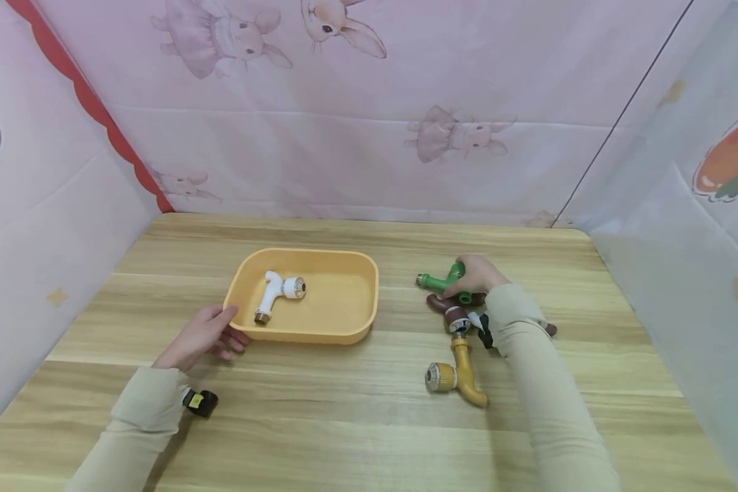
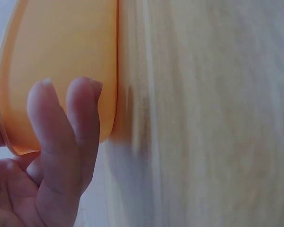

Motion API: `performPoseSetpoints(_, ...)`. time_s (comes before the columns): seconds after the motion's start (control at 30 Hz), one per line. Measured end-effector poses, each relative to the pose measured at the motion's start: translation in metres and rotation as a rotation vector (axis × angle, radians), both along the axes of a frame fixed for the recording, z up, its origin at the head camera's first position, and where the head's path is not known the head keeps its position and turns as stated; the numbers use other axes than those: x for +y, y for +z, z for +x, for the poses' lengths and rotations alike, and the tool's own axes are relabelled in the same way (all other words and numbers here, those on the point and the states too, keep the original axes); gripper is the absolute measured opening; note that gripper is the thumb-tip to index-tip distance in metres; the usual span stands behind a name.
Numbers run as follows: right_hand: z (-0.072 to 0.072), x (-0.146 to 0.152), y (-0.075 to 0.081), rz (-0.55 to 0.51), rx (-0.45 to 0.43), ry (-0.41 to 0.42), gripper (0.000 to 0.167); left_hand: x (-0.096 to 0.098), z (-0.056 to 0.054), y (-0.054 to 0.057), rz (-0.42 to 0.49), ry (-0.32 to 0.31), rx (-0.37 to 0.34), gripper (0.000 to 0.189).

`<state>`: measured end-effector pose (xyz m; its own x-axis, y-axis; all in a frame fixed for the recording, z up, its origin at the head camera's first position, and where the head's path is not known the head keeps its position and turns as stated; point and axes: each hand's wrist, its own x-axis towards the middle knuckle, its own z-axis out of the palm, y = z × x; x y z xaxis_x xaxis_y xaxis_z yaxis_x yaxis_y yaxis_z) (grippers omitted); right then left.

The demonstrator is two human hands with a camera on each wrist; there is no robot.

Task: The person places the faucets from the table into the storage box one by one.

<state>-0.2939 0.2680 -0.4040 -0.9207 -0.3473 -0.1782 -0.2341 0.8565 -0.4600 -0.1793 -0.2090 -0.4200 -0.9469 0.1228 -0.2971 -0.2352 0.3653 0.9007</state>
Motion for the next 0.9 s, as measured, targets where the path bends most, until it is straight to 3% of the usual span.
performPoseSetpoints(0.23, 0.007, -0.004, 0.008, 0.009, -0.014, -0.029, 0.085, 0.0, 0.001, 0.001, -0.003, 0.001, -0.001, 0.044)
performPoseSetpoints(0.43, 0.009, -0.001, 0.01, 0.011, 0.039, -0.016, 0.081, 0.0, 0.001, 0.001, -0.002, 0.002, -0.003, 0.044)
performPoseSetpoints(0.9, 0.02, 0.0, 0.024, -0.084, 0.063, -0.039, 0.078, 0.001, 0.001, 0.001, -0.004, 0.002, -0.001, 0.045)
